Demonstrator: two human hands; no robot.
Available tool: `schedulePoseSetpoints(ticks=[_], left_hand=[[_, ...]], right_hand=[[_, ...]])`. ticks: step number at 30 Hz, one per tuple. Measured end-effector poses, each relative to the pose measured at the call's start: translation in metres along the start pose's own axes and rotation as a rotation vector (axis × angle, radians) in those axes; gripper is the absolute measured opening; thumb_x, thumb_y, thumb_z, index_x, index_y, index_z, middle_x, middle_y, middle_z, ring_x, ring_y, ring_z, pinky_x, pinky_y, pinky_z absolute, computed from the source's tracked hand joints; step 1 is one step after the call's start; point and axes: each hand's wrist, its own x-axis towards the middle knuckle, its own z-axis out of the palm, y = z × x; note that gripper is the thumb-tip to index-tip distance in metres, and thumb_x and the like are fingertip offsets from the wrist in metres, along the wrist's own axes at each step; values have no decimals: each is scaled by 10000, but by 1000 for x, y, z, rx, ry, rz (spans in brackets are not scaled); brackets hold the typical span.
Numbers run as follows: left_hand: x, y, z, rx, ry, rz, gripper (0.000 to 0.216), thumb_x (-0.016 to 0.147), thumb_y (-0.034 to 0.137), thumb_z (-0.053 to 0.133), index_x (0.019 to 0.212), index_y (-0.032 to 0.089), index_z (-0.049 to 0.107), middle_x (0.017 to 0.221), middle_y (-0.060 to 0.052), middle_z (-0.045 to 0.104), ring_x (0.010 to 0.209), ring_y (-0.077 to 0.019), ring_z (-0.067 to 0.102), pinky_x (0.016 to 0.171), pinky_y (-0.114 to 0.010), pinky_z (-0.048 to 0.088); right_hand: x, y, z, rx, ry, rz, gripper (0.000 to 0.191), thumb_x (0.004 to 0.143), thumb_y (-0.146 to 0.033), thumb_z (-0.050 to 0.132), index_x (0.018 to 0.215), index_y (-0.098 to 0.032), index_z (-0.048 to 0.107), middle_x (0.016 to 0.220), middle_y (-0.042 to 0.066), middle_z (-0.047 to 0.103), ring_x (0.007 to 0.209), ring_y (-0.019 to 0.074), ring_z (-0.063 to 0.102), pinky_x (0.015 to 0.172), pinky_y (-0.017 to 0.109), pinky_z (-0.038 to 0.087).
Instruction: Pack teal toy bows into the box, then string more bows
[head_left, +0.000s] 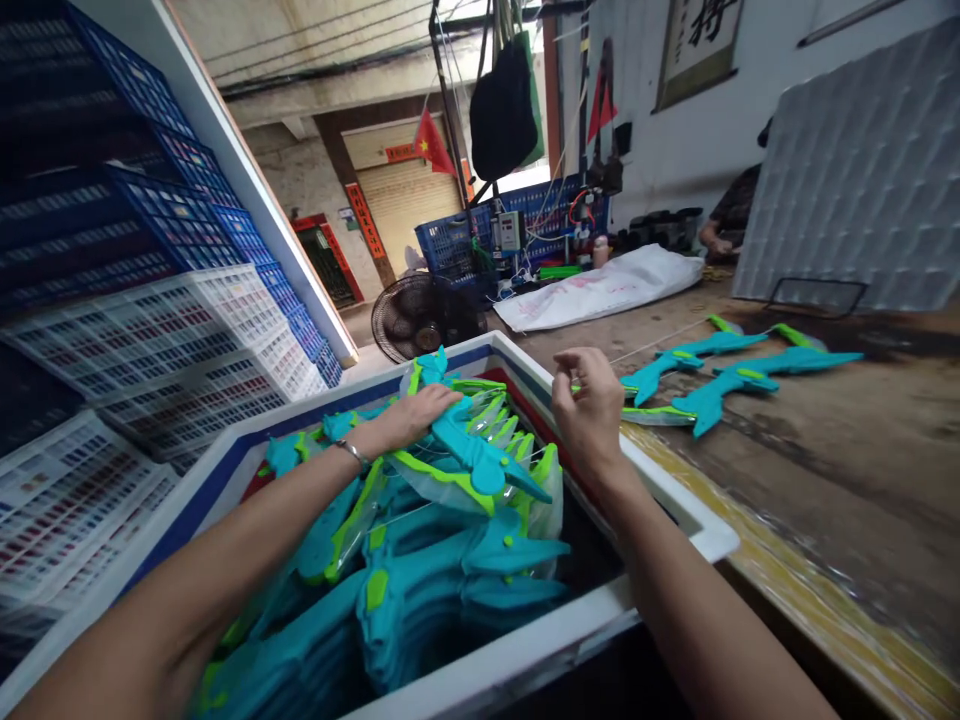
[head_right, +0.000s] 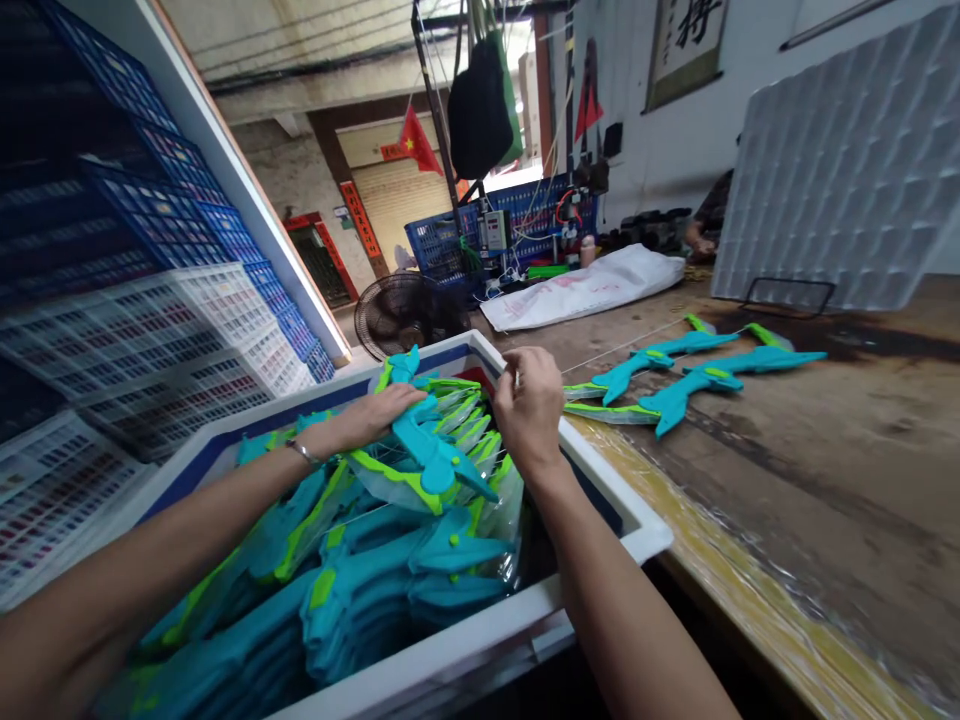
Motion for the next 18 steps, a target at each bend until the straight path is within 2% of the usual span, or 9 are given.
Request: schedulePoseSetpoints(ticks=[2,4,7,10,13,15,18], left_hand=[[9,-6,21,84,-99,20,757,789,-58,357,1515,147,412,1455,-199,531,1399,-328,473,1124,-540,456],[20,-12,38,68,-126,25,820,760,-75,358,1544,166,371,1477,-191,519,1398,-329,475,1105,-530,470],[33,-19,55,54,-175,20,808,773,-64,362,1542,183,381,1485,-187,524,1388,-337,494,1061,-517,501],[40,-27,66,31,-211,-1,815,787,-66,345,1565,179,351,1551,-189,474,1455,-327,436,1113,-523,461],[43,-34,67,-4,-268,-16,911,748,-64,411,1603,228,293,1651,-146,371,1530,-303,342,1197,-513,381],[41,-36,60,-46,-318,-19,989,712,-34,491,1626,257,245,1693,-109,304,1558,-292,291,1239,-496,331],[30,-36,40,-143,-276,-103,991,721,87,621,1630,238,257,1709,-78,275,1571,-282,257,1286,-444,257]], right_hand=[[-5,-5,2,-63,-88,-25,174,920,-146,454,933,-183,624,963,97,677,944,239,604,842,350,455],[-8,-10,3,-162,-187,-56,178,944,-140,461,943,-180,634,987,96,684,968,245,595,853,353,435],[-9,-18,3,-348,-360,-94,179,963,-128,481,955,-165,656,1020,104,690,1006,264,586,858,367,409],[-10,-23,6,-533,-593,-93,204,1002,-160,477,955,-147,675,1031,127,690,1027,284,599,855,378,405],[-16,-29,10,-638,-915,-75,244,1044,-277,496,1034,-117,680,1098,163,695,1081,306,636,860,370,444],[-22,-32,13,-645,-1135,-49,337,1064,-381,487,1128,-103,666,1143,175,702,1100,317,670,857,365,487],[-30,-36,16,-599,-1340,-46,454,1080,-477,427,1202,-97,645,1152,175,719,1102,324,707,872,375,539]])
